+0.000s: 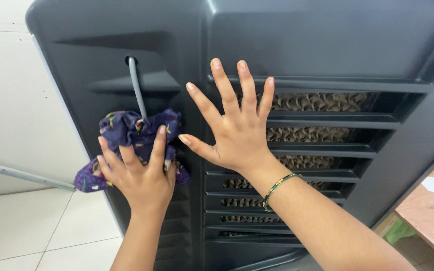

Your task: The person wipes the exterior surfaces of a black air cooler using a patterned cloth. They clean the lower front panel, the control panel area, and the side grilles, moving around the unit to reach different sections.

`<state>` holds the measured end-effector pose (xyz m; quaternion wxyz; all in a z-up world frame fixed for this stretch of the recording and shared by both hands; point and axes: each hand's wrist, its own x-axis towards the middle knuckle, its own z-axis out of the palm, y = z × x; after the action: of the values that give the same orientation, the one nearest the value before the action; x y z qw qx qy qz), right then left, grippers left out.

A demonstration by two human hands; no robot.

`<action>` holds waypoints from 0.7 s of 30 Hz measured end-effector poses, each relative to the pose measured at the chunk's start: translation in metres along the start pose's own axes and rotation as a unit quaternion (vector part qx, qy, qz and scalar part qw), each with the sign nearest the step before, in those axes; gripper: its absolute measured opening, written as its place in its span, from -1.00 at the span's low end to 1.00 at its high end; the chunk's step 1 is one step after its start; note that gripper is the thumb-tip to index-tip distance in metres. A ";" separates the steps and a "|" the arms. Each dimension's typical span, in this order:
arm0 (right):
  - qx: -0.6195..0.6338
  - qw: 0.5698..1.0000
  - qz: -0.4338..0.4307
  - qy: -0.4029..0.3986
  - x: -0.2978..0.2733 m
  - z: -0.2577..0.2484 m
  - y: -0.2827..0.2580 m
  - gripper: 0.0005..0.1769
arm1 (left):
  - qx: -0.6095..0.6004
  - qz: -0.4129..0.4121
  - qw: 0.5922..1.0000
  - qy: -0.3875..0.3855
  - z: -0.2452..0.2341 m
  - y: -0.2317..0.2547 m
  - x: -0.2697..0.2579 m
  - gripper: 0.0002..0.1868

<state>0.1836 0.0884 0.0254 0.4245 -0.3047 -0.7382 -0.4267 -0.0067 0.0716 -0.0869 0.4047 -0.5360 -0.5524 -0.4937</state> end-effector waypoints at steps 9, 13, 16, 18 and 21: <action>-0.002 1.000 -0.007 -0.005 -0.003 0.000 0.001 -0.16 | -0.016 0.036 0.999 0.006 0.000 -0.014 -0.048 -0.44; 0.019 1.000 -0.012 -0.006 -0.003 -0.003 0.000 -0.14 | -0.066 0.047 0.997 -0.006 -0.010 -0.019 -0.068 -0.44; 0.045 0.999 -0.021 -0.013 -0.002 -0.010 0.003 -0.14 | -0.105 -0.012 0.993 -0.043 -0.025 -0.016 -0.062 -0.50; 0.066 0.997 -0.026 -0.023 -0.003 -0.015 0.003 -0.14 | -0.149 -0.058 0.987 -0.010 -0.040 -0.006 -0.051 -0.55; 0.122 0.992 -0.017 -0.037 -0.005 -0.026 0.005 -0.10 | -0.223 -0.054 0.971 0.072 -0.066 0.019 -0.022 -0.63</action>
<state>0.1992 0.0673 0.0303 0.4231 -0.2536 -0.8051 -0.3294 0.0084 0.0013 -0.0936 0.2865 -0.5454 -0.4255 -0.6629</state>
